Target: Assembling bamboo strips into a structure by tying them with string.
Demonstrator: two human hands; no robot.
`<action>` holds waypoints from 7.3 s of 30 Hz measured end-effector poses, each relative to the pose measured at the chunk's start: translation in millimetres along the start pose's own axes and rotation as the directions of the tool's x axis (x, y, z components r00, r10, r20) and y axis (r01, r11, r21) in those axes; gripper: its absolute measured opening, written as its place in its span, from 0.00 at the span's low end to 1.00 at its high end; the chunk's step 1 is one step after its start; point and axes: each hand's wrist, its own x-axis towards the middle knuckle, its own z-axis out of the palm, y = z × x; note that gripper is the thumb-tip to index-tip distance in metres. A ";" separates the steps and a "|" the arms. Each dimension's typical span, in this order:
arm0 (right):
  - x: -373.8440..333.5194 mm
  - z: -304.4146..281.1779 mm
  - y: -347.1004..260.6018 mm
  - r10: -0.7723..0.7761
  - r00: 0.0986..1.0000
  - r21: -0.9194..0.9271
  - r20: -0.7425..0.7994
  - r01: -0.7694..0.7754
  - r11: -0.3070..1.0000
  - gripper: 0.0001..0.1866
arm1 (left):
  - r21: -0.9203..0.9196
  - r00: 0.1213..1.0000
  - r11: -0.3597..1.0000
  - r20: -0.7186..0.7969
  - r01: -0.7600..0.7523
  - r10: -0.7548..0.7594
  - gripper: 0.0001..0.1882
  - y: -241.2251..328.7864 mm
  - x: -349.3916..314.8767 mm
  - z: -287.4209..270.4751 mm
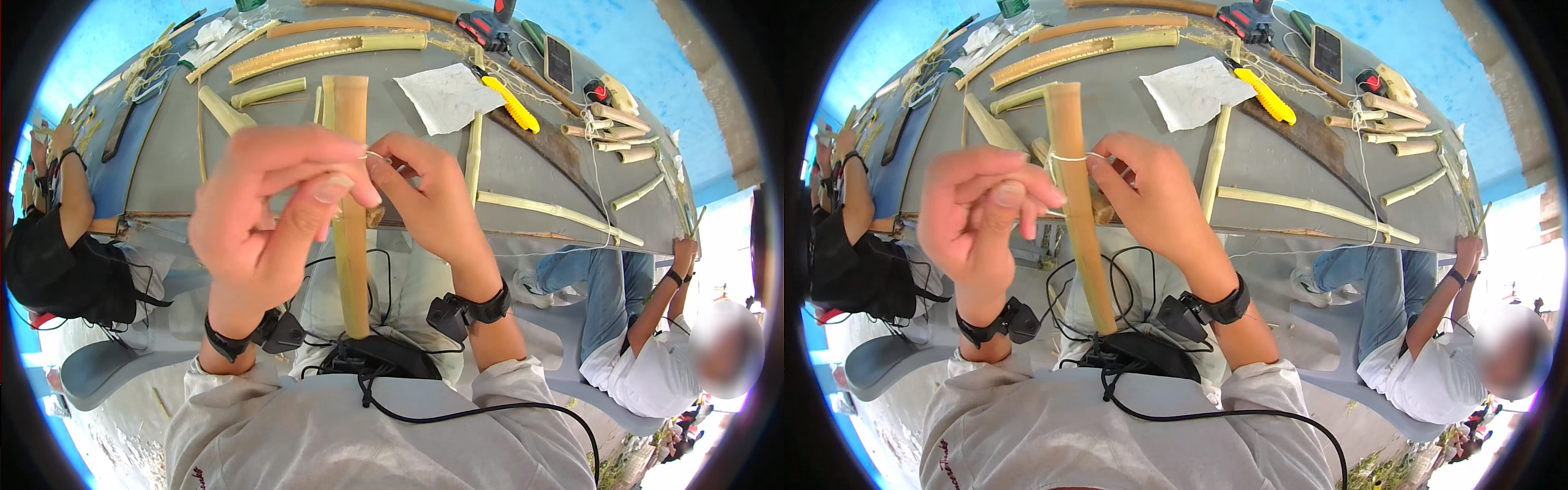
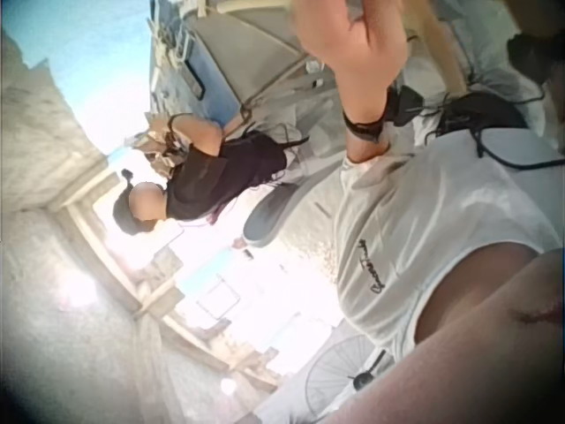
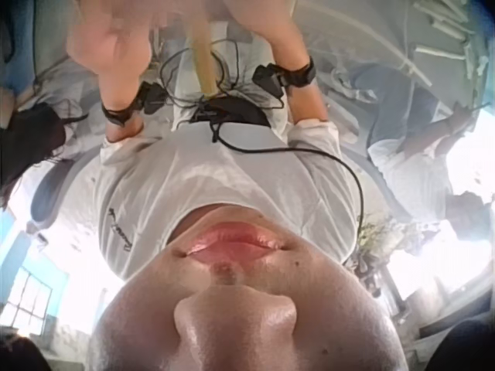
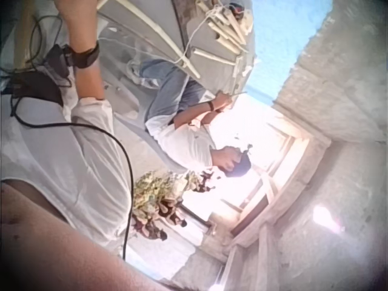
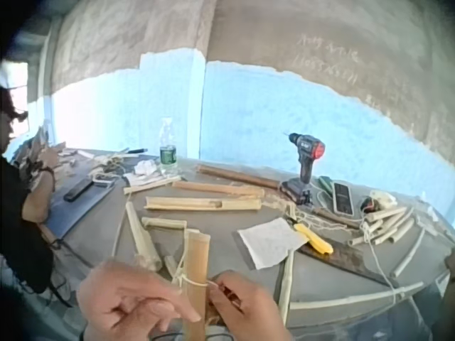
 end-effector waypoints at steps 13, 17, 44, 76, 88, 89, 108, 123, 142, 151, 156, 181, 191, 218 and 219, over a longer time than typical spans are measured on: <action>-2.1 -18.1 -67.3 -0.330 0.940 0.193 -0.086 0.341 0.920 0.07 | 0.133 0.898 0.901 -0.107 -0.414 0.428 0.15 58.1 33.6 -55.8; 1.6 -11.9 -73.7 -0.376 0.916 0.194 -0.142 0.398 0.897 0.08 | 0.133 0.872 0.883 -0.147 -0.450 0.467 0.14 67.1 36.5 -58.3; 53.5 13.5 30.4 0.221 0.970 0.426 -0.101 -0.158 0.891 0.14 | 0.243 0.986 0.962 0.079 0.126 -0.149 0.22 -81.2 41.2 -3.9; 47.0 -15.1 -0.1 -0.091 0.993 -0.365 0.076 0.113 0.924 0.20 | 0.339 0.878 0.911 0.326 0.236 -0.349 0.14 -87.2 26.4 -33.5; 75.6 -10.1 23.6 0.070 0.951 -0.600 0.301 0.131 0.789 0.18 | 0.439 0.852 0.858 0.308 0.268 -0.423 0.20 -82.1 17.5 -30.2; 77.7 -10.3 24.9 0.094 0.942 -0.617 0.323 0.134 0.776 0.15 | 0.439 0.865 0.865 0.307 0.242 -0.398 0.22 -82.3 17.9 -29.7; 74.5 -35.7 28.1 0.268 0.906 -0.545 0.326 -0.051 0.837 0.09 | 0.545 0.875 0.829 0.336 0.122 -0.349 0.25 -80.0 16.0 -30.6; 67.8 -16.6 22.6 0.324 0.871 -0.511 0.369 -0.101 0.854 0.29 | 0.479 0.897 0.878 0.388 0.000 -0.212 0.15 -91.4 16.0 -29.5; 81.8 -26.0 31.9 0.298 0.854 -0.305 0.427 -0.175 0.936 0.23 | 0.484 0.897 0.874 0.360 0.054 -0.255 0.07 -113.5 23.3 -14.9; 82.1 -29.1 24.9 0.230 0.903 -0.174 0.364 -0.176 0.969 0.23 | 0.435 0.884 0.893 0.364 0.115 -0.292 0.08 -108.9 30.1 -15.9; 72.6 -24.0 15.1 0.242 0.877 -0.249 0.416 -0.146 0.957 0.30 | 0.481 0.877 0.868 0.358 0.121 -0.321 0.09 -104.9 32.7 -16.5; 70.1 -52.7 21.0 0.223 0.953 -0.474 0.205 -0.103 0.874 0.09 | 0.413 0.878 0.873 0.277 0.259 -0.391 0.15 -107.7 30.9 -24.2; 68.7 -57.0 38.7 0.144 0.947 -0.419 0.287 -0.010 0.908 0.10 | 0.477 0.785 0.872 0.579 -0.107 -0.220 0.21 -129.7 63.3 -17.2; -2.7 -105.8 -12.6 0.177 0.963 -0.195 0.202 -0.137 0.971 0.08 | 0.339 0.817 0.923 0.470 0.183 -0.335 0.14 -119.4 51.0 -42.0; -2.1 -108.5 -12.9 0.185 0.979 -0.192 0.088 -0.165 0.967 0.08 | 0.336 0.814 0.921 0.467 0.199 -0.346 0.15 -113.5 51.1 -42.2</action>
